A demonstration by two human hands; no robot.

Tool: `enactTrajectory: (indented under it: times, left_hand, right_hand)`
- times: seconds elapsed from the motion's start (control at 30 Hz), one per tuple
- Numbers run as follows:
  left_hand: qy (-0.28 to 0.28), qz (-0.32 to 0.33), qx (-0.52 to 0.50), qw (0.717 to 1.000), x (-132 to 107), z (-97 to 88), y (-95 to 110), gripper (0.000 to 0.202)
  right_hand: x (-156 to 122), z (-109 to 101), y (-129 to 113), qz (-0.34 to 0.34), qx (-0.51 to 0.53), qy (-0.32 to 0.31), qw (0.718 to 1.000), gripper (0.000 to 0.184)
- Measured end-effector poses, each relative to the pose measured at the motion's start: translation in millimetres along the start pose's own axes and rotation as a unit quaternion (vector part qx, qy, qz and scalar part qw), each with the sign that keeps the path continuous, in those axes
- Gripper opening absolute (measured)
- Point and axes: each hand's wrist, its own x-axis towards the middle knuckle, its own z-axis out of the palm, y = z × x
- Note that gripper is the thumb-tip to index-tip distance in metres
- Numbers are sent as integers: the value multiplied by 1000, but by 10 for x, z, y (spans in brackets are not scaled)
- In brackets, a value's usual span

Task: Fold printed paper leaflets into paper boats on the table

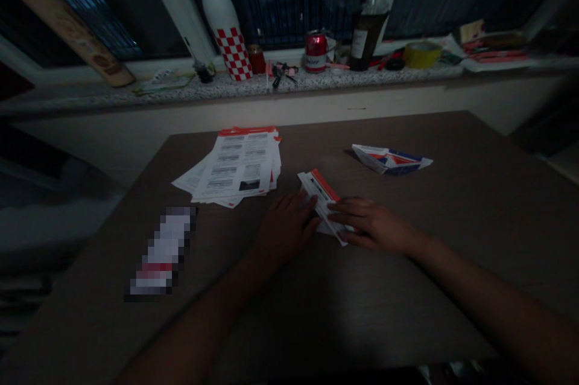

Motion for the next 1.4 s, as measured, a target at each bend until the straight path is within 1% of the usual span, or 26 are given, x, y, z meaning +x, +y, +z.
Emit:
enactTrajectory:
  times: [0.17, 0.27, 0.37, 0.47, 0.53, 0.63, 0.77, 0.87, 0.97, 1.07, 1.13, 1.23, 1.4]
  left_hand:
    - [-21, 5, -27, 999, 8, 37, -44, 47]
    - [-34, 22, -50, 998, 13, 41, -89, 48]
    - [-31, 40, -65, 997, 3, 28, -140, 47]
    - [-31, 67, -74, 995, -9, 22, -185, 47]
    - [-42, 93, -87, 991, -7, 28, -207, 47]
    - [-58, 118, -99, 986, 15, 36, -231, 41]
    - [-51, 103, -75, 991, 43, 4, -243, 36]
    - [-50, 103, -49, 992, 33, -48, -226, 40]
    - [-31, 119, -63, 990, 6, -97, -182, 40]
    - [-17, 105, -72, 992, -7, -117, -142, 38]
    - [-25, 95, -73, 992, -3, -105, -135, 38]
    - [-44, 103, -72, 991, 13, -52, -155, 43]
    - [-52, 118, -60, 990, 31, 38, -207, 46]
  right_hand:
    - [33, 7, -66, -17, 29, -12, 999, 47]
    - [52, -1, -81, -2, 34, -4, 999, 45]
    - [64, -24, -47, 33, 2, 13, 999, 42]
    - [66, -31, 24, 64, -31, 30, 997, 45]
    - [63, -20, 74, 66, -47, 36, 996, 48]
    - [52, 7, 123, 49, -63, 30, 996, 47]
    - [25, 17, 126, 46, -79, 27, 996, 40]
    - [5, -4, 101, 60, -84, 20, 994, 39]
    - [0, -38, 78, 71, -73, 13, 995, 38]
    - [10, -68, 62, 75, -79, 5, 994, 36]
    - [20, -80, 54, 78, -91, 1, 993, 36]
    - [33, -88, 45, 78, -95, 0, 992, 37]
    - [33, -66, 57, 40, -64, -13, 997, 44]
